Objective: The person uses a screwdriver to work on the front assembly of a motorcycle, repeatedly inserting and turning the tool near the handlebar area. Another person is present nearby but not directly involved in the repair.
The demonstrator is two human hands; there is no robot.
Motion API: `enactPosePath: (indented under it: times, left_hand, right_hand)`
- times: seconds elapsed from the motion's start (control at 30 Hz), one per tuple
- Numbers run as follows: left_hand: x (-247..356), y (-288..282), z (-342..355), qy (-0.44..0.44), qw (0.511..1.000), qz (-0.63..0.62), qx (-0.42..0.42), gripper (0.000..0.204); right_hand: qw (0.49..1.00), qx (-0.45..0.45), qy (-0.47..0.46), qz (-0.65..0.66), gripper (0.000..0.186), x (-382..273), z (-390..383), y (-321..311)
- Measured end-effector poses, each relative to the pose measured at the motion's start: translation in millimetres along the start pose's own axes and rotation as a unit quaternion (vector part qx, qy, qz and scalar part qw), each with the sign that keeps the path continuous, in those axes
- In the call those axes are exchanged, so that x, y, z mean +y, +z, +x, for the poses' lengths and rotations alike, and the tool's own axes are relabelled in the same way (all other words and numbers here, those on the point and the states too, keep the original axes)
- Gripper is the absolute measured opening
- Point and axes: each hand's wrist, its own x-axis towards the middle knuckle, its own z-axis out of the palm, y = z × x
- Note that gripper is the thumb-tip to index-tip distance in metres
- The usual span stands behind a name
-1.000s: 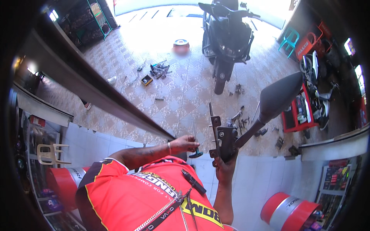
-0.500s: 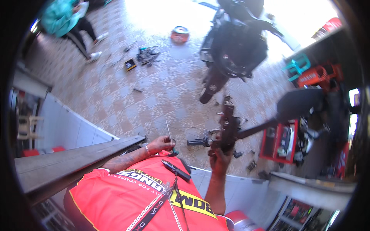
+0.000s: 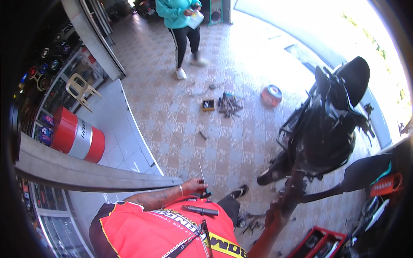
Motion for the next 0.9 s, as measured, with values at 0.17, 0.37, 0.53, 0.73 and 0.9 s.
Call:
enactPosePath:
  times: [0.17,0.37,0.53,0.73,0.9]
  left_hand:
    - [31.8,102.0,53.1,0.0,1.0,-0.023,0.003,0.03]
    - [103.5,221.7,159.3,0.011,0.996,0.069,-0.054,0.033]
    - [169.0,317.3,219.5,0.054,0.988,0.108,-0.093,0.034]
    - [225.9,372.2,231.6,0.07,0.967,0.163,-0.183,0.031]
    - [256.5,374.7,261.6,0.076,0.963,0.167,-0.196,0.029]
  right_hand:
    - [0.99,-0.138,0.007,-0.008,0.087,-56.5,81.0,-37.6]
    - [0.979,-0.186,0.076,0.038,0.08,-119.8,160.5,-55.0]
    - [0.985,-0.161,0.051,-0.018,0.083,-177.0,211.5,-60.8]
    - [0.991,-0.131,-0.003,-0.021,0.093,-191.3,233.9,-76.2]
    - [0.991,-0.103,-0.043,-0.075,0.101,-166.6,270.9,-75.5]
